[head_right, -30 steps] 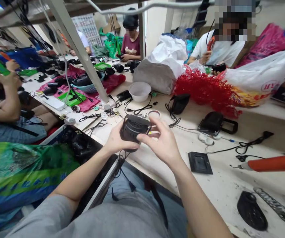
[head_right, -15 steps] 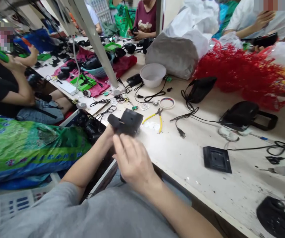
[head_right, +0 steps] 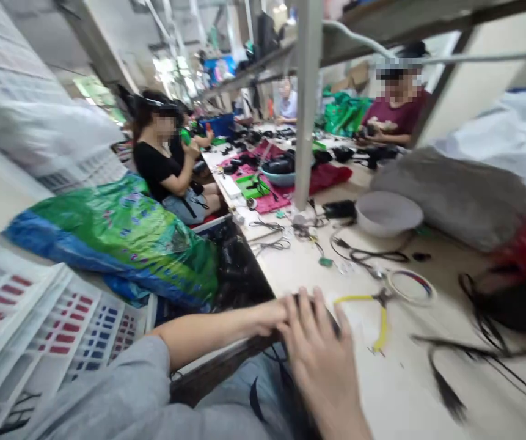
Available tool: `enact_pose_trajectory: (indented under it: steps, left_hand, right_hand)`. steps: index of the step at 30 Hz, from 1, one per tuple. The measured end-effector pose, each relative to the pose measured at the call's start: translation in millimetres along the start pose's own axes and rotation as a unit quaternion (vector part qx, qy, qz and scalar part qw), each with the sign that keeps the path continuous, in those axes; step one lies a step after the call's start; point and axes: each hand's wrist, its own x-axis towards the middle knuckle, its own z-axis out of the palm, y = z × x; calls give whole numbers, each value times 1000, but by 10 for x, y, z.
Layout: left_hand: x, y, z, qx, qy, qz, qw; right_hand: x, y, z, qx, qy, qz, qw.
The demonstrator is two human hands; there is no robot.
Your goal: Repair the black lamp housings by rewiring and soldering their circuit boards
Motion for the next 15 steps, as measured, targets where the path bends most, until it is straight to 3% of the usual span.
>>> enact_pose_trajectory:
  steps: [3, 5, 7, 10, 12, 15]
  left_hand:
    - [-88, 50, -67, 10, -43, -57, 997]
    - [-150, 142, -136, 6, -79, -90, 993]
    - [-198, 236, -192, 25, -100, -105, 989]
    - [-228, 324, -237, 56, -72, -102, 991]
    - [-232, 338, -242, 48, -51, -105, 992]
    - [-242, 320, -226, 8, -40, -110, 993]
  right_hand:
    - [-36, 268, 238, 113, -86, 135, 981]
    - [-55, 358, 325, 220, -143, 263, 928]
    - [-68, 372, 349, 304, -173, 381, 856]
    - [-68, 382, 337, 350, -175, 482, 784]
    - [-63, 430, 330, 351, -178, 496, 774]
    - [-60, 489, 346, 329, -142, 503, 786]
